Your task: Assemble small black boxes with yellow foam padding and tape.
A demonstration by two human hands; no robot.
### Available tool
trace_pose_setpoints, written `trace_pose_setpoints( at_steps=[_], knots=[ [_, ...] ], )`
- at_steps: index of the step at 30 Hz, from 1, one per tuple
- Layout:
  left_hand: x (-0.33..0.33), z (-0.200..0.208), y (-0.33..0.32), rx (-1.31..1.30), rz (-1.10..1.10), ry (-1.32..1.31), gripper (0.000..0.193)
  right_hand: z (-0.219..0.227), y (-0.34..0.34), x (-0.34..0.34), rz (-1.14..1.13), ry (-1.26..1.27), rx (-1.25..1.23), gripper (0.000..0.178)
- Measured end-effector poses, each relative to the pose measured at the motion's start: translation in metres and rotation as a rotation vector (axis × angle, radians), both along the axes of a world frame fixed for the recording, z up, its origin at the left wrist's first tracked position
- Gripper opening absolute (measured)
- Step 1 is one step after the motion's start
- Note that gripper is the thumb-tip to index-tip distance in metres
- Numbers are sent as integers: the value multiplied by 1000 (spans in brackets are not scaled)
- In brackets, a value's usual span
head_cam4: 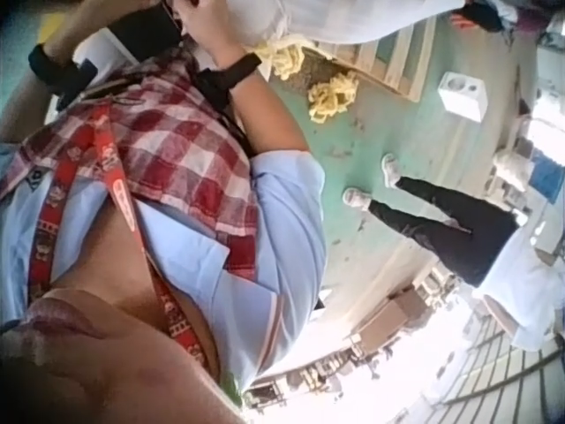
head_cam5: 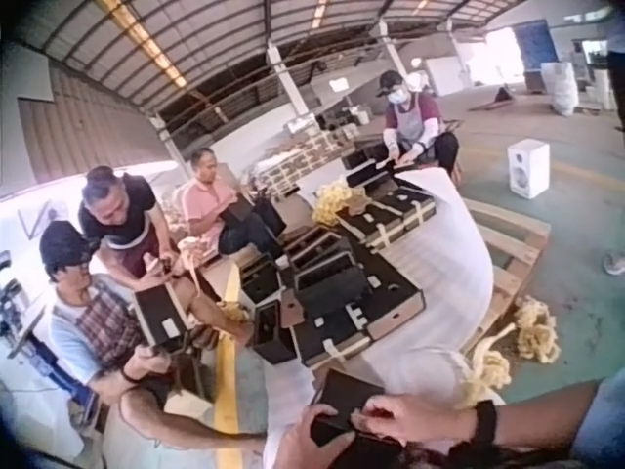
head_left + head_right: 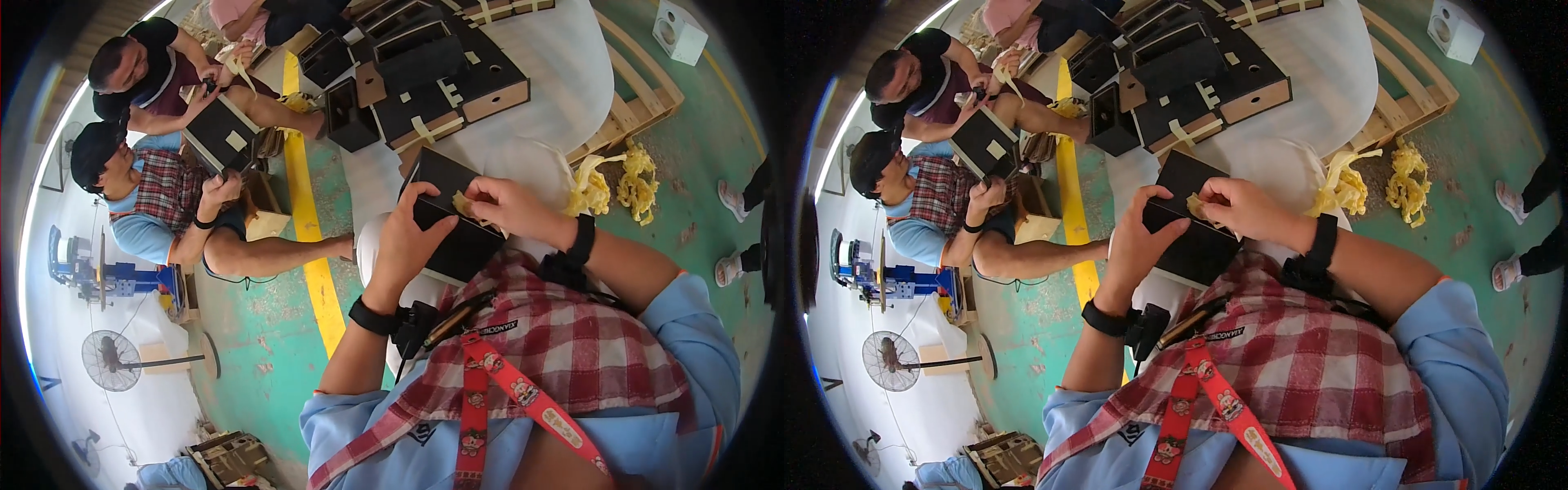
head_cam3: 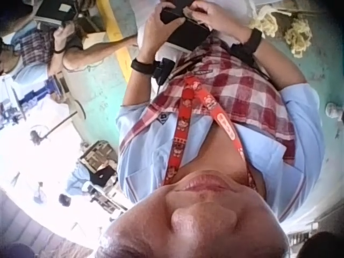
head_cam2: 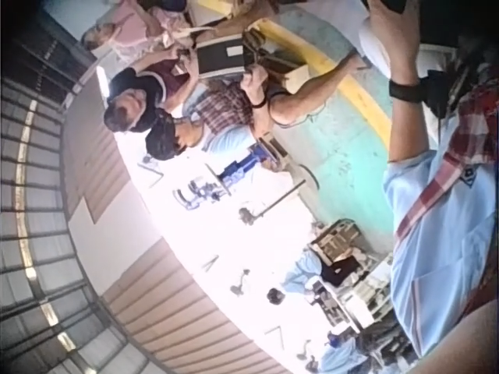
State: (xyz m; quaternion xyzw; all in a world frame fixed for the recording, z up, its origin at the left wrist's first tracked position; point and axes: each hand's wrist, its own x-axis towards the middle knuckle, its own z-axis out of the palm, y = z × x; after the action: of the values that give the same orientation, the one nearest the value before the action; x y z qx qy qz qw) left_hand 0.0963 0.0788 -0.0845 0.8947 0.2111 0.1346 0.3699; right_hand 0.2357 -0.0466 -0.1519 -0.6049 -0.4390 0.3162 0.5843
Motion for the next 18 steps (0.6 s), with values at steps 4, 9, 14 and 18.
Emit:
trace_pose_setpoints(
  at_steps=[4,9,14,18],
  knots=[
    [4,4,-2,4,-13,83,38,3,-1,4,109,220,-141,16],
    [3,-2,5,-3,-38,57,40,4,0,3,137,236,-167,16],
    [4,0,2,37,-34,46,39,3,-1,2,129,269,-162,15],
    [6,-3,-1,0,-16,60,40,4,0,3,160,264,-184,14]
  ],
)
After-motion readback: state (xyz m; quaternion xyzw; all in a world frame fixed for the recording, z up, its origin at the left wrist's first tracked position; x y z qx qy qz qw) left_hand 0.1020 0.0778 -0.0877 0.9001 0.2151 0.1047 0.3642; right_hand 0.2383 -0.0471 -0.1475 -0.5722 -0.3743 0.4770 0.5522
